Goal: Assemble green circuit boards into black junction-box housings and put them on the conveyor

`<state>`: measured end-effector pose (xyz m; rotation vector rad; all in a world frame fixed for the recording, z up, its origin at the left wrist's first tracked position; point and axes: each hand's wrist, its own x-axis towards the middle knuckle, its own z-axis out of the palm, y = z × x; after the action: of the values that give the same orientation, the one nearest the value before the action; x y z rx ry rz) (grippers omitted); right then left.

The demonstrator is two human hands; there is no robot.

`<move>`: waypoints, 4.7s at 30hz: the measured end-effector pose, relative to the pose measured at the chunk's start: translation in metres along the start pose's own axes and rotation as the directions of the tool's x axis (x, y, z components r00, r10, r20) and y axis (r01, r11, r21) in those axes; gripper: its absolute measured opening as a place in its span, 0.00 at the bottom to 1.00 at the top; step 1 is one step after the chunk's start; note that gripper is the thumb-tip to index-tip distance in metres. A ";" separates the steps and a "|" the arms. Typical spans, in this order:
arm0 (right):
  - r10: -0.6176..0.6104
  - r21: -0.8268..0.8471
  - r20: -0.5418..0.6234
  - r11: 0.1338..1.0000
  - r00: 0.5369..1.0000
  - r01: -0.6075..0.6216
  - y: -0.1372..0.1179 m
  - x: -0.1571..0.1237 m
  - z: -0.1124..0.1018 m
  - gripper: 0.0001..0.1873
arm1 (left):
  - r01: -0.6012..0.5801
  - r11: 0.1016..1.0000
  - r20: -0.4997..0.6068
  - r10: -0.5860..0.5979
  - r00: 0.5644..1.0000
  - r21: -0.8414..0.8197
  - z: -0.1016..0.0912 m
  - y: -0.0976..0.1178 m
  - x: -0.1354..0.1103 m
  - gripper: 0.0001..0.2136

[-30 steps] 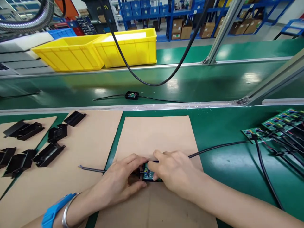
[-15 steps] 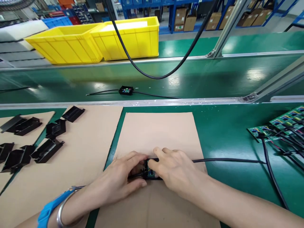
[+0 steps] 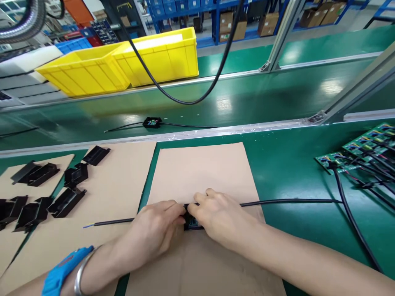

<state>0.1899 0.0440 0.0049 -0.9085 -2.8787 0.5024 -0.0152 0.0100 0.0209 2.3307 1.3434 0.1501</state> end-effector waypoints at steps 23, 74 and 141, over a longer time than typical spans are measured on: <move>0.119 0.041 0.122 0.991 0.985 -0.125 -0.003 0.047 -0.014 0.13 | -0.081 0.915 -0.188 0.167 0.968 0.396 0.038 -0.006 -0.019 0.13; 0.011 0.117 -0.128 0.993 0.992 0.004 0.021 -0.047 0.001 0.18 | -0.494 0.864 -0.069 0.501 0.862 0.097 0.026 -0.006 0.008 0.13; 0.151 0.337 0.022 0.929 0.988 -0.149 0.020 -0.036 -0.013 0.30 | -0.070 0.967 -0.080 0.052 0.995 -0.245 0.022 0.007 0.030 0.16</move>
<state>0.2327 0.0420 0.0112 -1.0661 -2.6084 0.9714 0.0122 0.0251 0.0004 2.1740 1.2100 0.4027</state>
